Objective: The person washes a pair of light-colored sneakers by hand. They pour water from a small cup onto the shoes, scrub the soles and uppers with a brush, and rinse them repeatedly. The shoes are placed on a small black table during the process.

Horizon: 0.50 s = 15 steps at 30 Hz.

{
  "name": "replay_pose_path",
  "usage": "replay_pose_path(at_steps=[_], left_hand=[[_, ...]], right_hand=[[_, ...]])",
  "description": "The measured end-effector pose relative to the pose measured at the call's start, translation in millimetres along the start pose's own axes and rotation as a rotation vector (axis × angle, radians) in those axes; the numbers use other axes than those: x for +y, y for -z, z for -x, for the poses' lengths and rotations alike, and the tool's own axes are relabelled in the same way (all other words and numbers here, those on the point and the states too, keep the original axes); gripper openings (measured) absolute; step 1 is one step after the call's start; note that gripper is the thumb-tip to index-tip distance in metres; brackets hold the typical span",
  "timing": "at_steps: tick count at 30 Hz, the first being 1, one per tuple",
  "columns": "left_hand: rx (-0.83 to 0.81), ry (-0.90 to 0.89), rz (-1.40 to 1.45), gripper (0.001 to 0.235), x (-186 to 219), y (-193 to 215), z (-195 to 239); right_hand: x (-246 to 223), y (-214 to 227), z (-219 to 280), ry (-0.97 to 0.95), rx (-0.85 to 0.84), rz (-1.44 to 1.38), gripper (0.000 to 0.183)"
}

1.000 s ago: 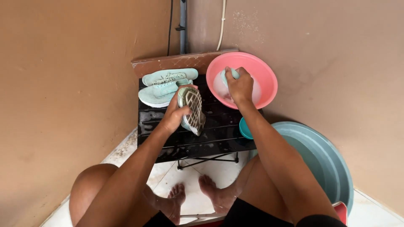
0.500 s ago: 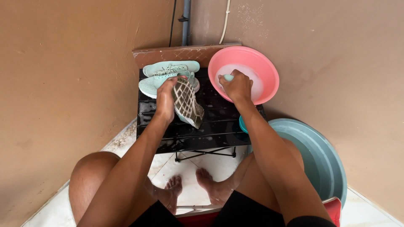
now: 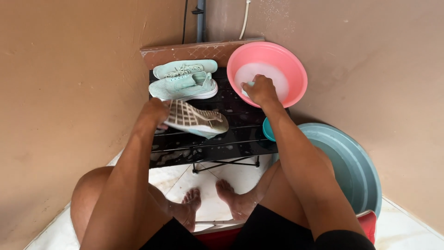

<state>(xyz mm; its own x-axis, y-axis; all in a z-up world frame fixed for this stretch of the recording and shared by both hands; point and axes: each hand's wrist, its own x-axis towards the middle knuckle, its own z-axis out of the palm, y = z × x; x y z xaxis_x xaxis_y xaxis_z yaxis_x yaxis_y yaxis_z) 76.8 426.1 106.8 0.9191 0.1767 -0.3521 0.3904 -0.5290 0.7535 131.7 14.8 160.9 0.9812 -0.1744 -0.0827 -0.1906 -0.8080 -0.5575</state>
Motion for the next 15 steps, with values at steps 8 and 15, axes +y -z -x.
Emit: replay_pose_path(at_steps=[8,15], left_hand=[[-0.324,-0.1,-0.574,0.111,78.4,-11.7,112.8],[-0.454,-0.474,-0.718,0.131,86.9,-87.8,110.2]], right_hand=[[19.0,5.6,9.8,-0.1,-0.096,0.123,0.076],[6.6,11.1,24.7,-0.098,-0.255,0.219,0.062]])
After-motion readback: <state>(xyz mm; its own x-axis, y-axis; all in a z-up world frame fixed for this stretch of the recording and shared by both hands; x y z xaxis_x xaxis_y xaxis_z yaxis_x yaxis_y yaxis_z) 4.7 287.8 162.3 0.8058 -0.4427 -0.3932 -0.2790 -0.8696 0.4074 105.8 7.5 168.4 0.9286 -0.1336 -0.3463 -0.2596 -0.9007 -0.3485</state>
